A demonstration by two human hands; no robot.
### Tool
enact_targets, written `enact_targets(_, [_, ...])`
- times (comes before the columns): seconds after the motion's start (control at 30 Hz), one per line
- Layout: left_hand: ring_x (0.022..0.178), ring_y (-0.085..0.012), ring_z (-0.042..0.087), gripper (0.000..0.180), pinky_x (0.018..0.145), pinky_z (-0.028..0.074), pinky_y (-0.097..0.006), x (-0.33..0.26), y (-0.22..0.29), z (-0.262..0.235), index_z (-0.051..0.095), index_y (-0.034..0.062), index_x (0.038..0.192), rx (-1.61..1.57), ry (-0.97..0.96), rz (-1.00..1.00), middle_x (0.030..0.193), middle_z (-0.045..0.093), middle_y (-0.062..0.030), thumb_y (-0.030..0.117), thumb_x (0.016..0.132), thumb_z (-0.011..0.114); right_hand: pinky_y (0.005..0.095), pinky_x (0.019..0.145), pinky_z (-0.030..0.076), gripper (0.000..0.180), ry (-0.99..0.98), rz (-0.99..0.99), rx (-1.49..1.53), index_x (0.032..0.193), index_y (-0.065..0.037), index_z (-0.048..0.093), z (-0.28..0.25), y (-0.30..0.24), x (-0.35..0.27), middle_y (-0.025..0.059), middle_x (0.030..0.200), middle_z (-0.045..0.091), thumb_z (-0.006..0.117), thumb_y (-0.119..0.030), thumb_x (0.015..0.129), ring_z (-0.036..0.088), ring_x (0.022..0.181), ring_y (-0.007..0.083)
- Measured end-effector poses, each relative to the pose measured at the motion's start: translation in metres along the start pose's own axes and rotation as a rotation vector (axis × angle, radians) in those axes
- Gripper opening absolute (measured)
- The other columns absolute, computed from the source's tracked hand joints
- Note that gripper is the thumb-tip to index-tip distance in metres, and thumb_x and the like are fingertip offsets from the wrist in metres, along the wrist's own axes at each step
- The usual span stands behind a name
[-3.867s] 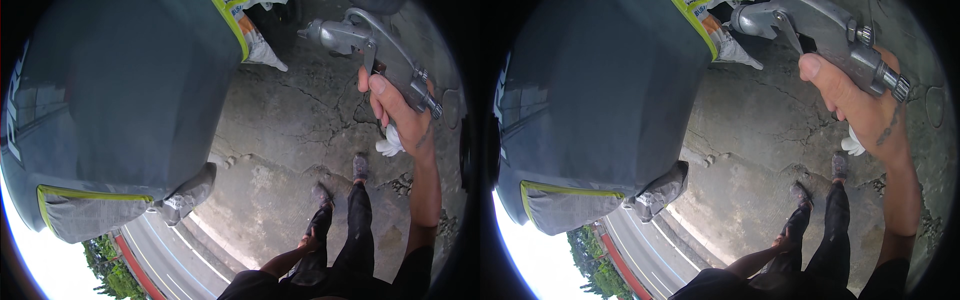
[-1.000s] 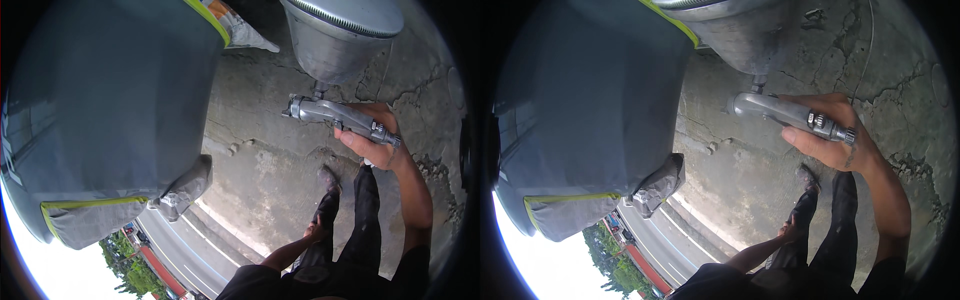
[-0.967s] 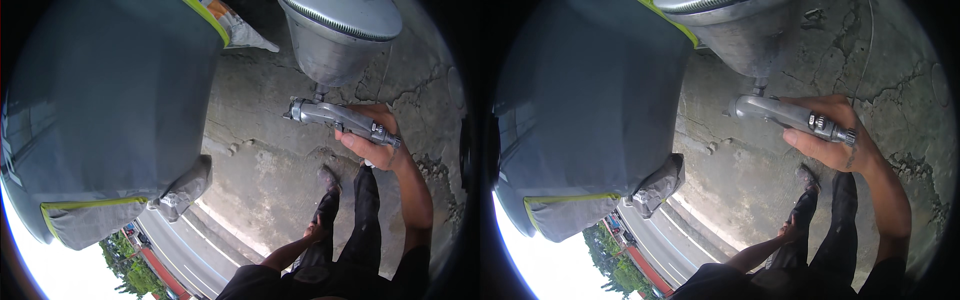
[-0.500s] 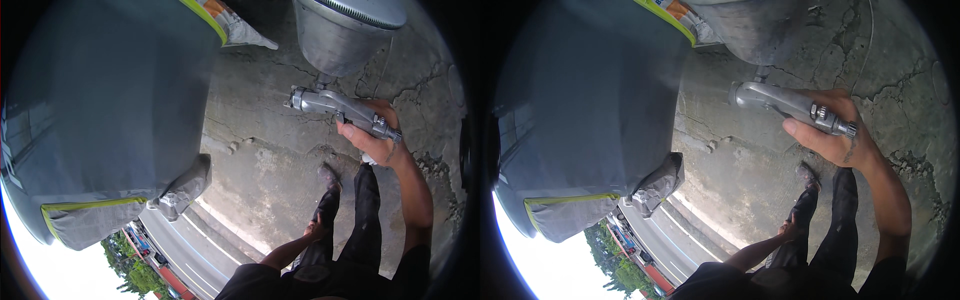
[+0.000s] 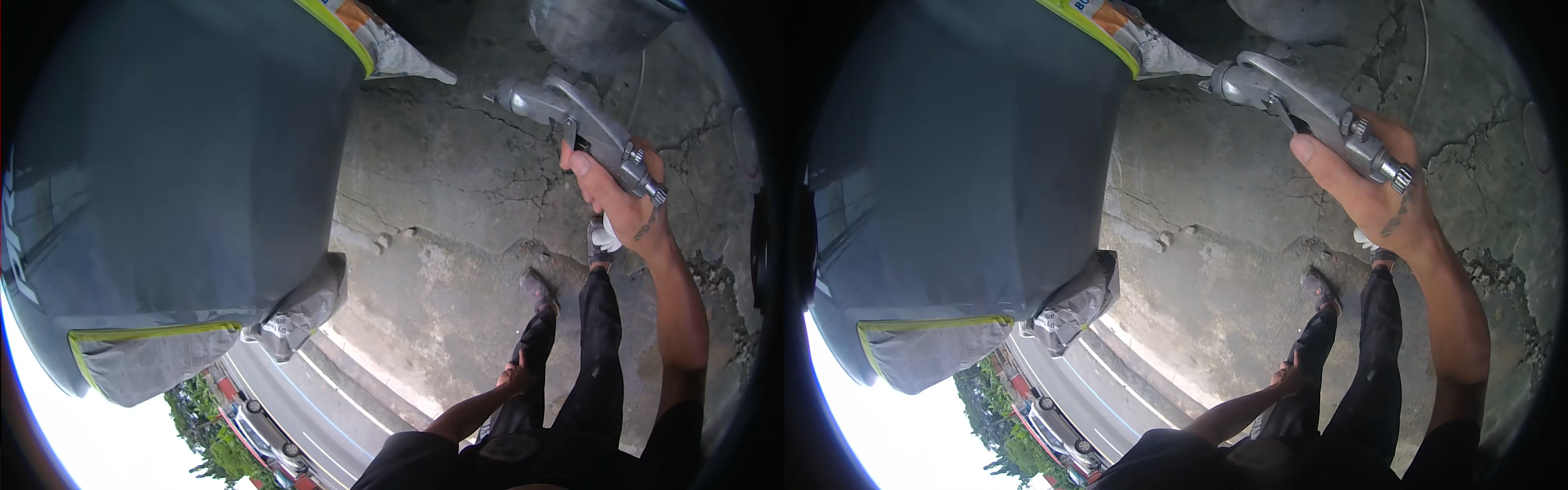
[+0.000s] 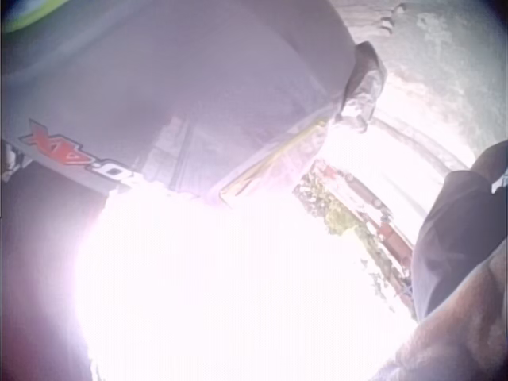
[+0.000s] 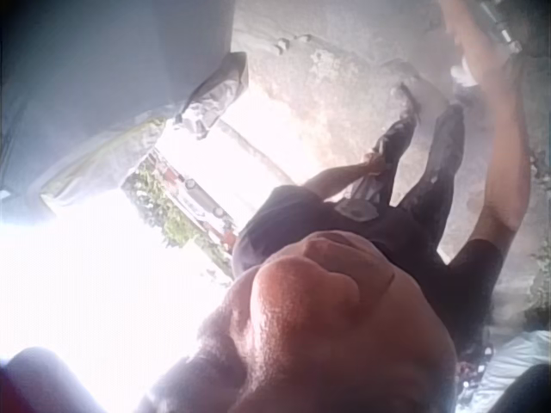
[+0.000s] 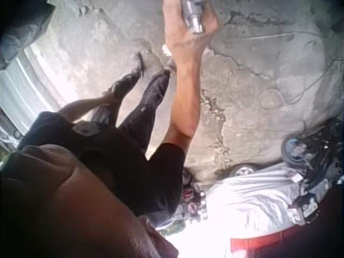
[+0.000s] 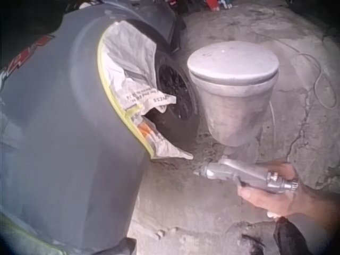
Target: The person squats to prepare a spray gun, then stands and sprays a gray surface on a vehicle part. The person wipes the surface with a cloth and continues to spray paint the object.
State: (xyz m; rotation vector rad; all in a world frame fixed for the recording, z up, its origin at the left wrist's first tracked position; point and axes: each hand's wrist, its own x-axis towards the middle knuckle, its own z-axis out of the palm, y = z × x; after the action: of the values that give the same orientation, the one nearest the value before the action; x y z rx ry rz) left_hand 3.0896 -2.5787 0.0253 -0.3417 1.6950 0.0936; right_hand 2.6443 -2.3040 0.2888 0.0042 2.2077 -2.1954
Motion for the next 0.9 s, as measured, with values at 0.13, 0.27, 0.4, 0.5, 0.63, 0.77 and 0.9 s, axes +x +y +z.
enact_targets(0.13, [0.119,-0.052,0.06,0.114,0.098,0.05,-0.057,-0.003,0.003,-0.005,-0.001,0.0194,0.164,-0.008,-0.01,-0.01,0.136,0.05,-0.0336,0.067,0.084,0.064,0.0294,0.057,0.047,0.023,-0.178,-0.15,-0.008,0.103,0.004,0.071,-0.001,-0.007,-0.001,0.0053,0.073,0.066,0.072,-0.015,0.088,0.061,0.062,0.0127])
enact_targets(0.27, [0.12,-0.0519,0.059,0.112,0.098,0.05,-0.058,-0.003,0.003,-0.007,0.0,0.0202,0.164,-0.01,-0.004,-0.022,0.137,0.049,-0.0335,0.065,0.085,0.065,0.03,0.063,0.05,0.031,-0.371,-0.235,0.097,0.111,0.006,0.071,-0.007,-0.009,-0.006,0.0088,0.077,0.069,0.07,-0.01,0.085,0.065,0.067,0.0164])
enact_targets(0.4, [0.121,-0.0517,0.059,0.113,0.099,0.05,-0.058,-0.004,0.003,-0.011,0.0,0.0211,0.164,-0.029,-0.025,-0.014,0.138,0.048,-0.0336,0.064,0.084,0.067,0.0293,0.062,0.048,0.023,-0.191,-0.265,0.064,0.104,0.004,0.071,-0.005,-0.005,-0.006,0.0056,0.074,0.066,0.071,-0.013,0.088,0.062,0.067,0.0134])
enact_targets(0.5, [0.121,-0.0515,0.059,0.113,0.098,0.05,-0.058,-0.004,0.003,-0.011,0.0,0.0212,0.164,-0.021,-0.018,-0.007,0.138,0.049,-0.0335,0.064,0.084,0.067,0.0285,0.059,0.045,0.02,-0.053,0.027,-0.028,0.094,0.001,0.07,-0.01,-0.017,-0.005,0.0013,0.07,0.062,0.072,-0.018,0.092,0.058,0.065,0.0096])
enact_targets(0.63, [0.119,-0.0509,0.061,0.112,0.096,0.051,-0.058,-0.003,0.004,-0.009,0.001,0.0208,0.164,-0.006,0.001,-0.032,0.135,0.052,-0.0335,0.063,0.085,0.067,0.0287,0.055,0.041,0.023,0.053,0.066,-0.024,0.087,0.0,0.068,-0.007,-0.021,0.002,-0.0005,0.068,0.06,0.074,-0.022,0.091,0.055,0.062,0.0077])
enact_targets(0.77, [0.118,-0.0519,0.06,0.117,0.094,0.051,-0.058,0.005,-0.002,-0.002,-0.001,0.0229,0.164,-0.029,0.005,-0.008,0.135,0.051,-0.0306,0.069,0.082,0.068,0.0292,0.055,0.044,0.019,-0.204,-0.126,0.005,0.09,0.002,0.069,-0.016,-0.024,-0.002,0.004,0.07,0.062,0.072,-0.016,0.088,0.058,0.062,0.0117])
enact_targets(0.9, [0.119,-0.0524,0.059,0.117,0.094,0.051,-0.059,0.004,-0.001,-0.004,-0.001,0.0215,0.164,-0.027,0.003,-0.007,0.135,0.051,-0.0315,0.069,0.082,0.067,0.0286,0.057,0.045,0.018,-0.294,-0.333,0.09,0.093,0.003,0.068,-0.013,-0.022,-0.002,0.0074,0.072,0.063,0.069,-0.012,0.085,0.059,0.062,0.0148])
